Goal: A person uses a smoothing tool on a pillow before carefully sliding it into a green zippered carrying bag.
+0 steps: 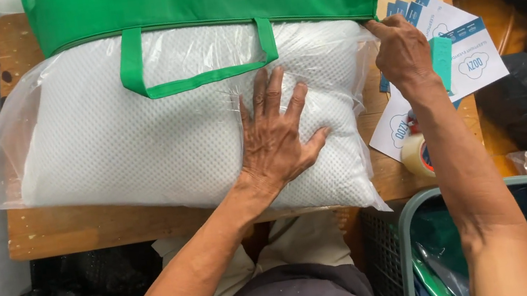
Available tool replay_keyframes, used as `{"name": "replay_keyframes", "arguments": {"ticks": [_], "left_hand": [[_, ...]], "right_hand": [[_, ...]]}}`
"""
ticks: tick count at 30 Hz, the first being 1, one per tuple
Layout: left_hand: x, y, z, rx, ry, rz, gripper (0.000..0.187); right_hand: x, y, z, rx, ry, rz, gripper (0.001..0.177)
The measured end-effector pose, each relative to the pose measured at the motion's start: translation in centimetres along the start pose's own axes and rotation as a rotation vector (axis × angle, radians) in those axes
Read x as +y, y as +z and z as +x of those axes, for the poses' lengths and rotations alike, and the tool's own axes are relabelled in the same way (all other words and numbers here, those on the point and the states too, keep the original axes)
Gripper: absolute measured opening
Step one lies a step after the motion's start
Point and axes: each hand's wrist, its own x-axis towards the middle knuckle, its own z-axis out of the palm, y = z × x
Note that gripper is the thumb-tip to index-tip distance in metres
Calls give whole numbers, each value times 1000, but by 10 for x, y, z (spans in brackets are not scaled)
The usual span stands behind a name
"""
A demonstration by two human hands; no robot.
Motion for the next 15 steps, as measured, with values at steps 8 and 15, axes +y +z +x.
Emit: {"name": "replay_keyframes", "arguments": {"ticks": [8, 15], "left_hand": [[-2, 5, -6, 57, 26, -8, 76], [-4, 8, -10, 88, 42, 15, 73]], "right_hand": [[32, 56, 11, -62, 79, 66, 31], [43, 83, 15, -128, 141, -29, 27]]}}
